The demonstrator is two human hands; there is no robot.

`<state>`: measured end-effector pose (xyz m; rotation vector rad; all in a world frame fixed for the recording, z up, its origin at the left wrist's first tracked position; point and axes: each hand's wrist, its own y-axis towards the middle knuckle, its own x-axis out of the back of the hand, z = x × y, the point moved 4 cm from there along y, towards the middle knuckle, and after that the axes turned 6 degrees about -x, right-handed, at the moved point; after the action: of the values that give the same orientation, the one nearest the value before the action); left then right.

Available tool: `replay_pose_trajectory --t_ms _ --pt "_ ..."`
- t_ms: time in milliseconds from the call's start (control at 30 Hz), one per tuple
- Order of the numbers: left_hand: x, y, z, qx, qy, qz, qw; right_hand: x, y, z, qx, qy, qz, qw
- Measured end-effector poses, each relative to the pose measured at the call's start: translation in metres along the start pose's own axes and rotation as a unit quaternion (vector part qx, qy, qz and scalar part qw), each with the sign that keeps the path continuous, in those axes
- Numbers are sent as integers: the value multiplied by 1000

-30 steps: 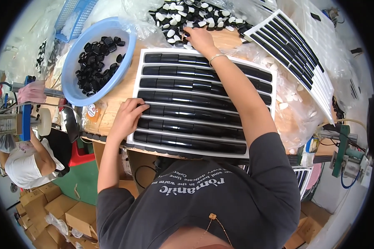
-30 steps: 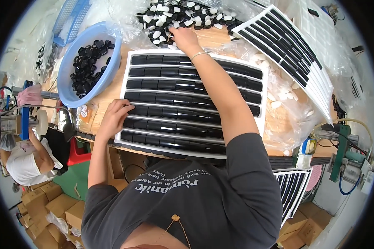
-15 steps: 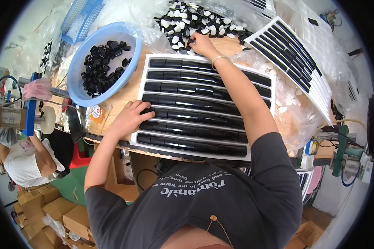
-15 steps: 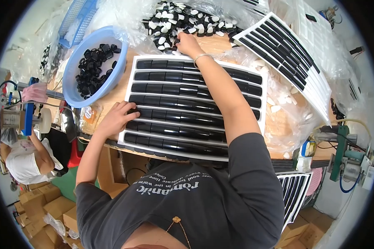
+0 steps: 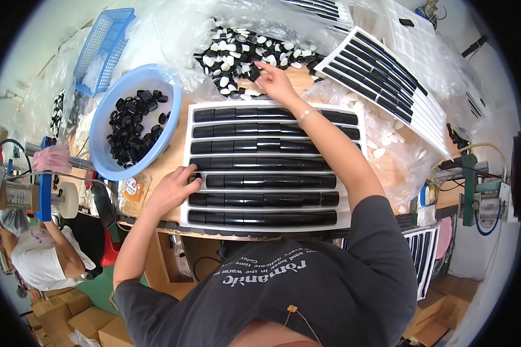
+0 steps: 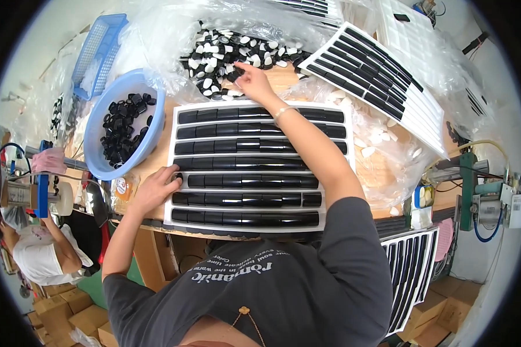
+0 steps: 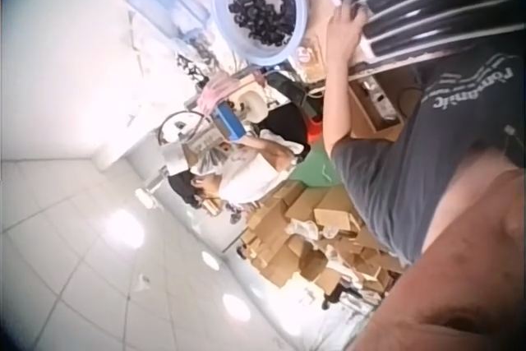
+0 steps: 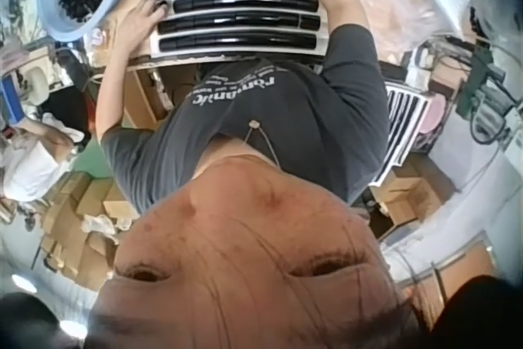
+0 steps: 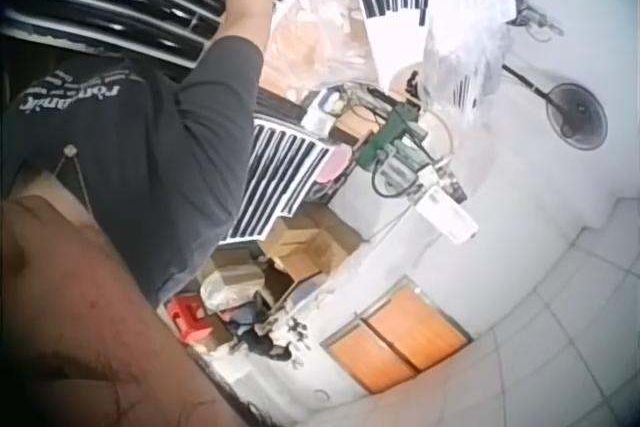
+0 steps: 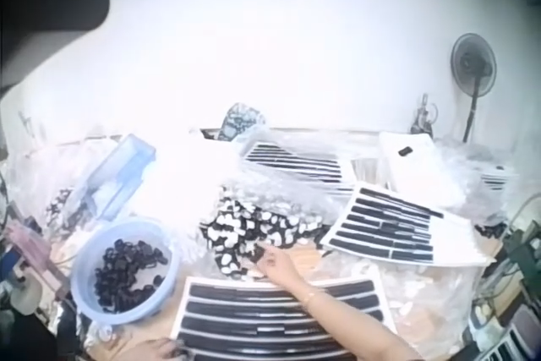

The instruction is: Insert white plastic pieces into black cylindrical housings at a workbench.

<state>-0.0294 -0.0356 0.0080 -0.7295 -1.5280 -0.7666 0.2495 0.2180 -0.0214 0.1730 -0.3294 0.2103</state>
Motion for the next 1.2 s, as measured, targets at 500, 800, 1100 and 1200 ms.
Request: replay_pose_trajectory --t_ms 500,800,1100,1200 --pt "11 37 -34 245 -382 -432 780 -45 -175 112 96 132 27 986" --pt "42 48 -59 176 -303 -403 845 -58 -205 139 99 52 136 984" --pt "44 54 -65 162 -348 -373 845 -60 -206 123 57 62 190 978" --pt "43 61 -73 145 -348 -367 850 -66 -204 124 39 198 191 961"
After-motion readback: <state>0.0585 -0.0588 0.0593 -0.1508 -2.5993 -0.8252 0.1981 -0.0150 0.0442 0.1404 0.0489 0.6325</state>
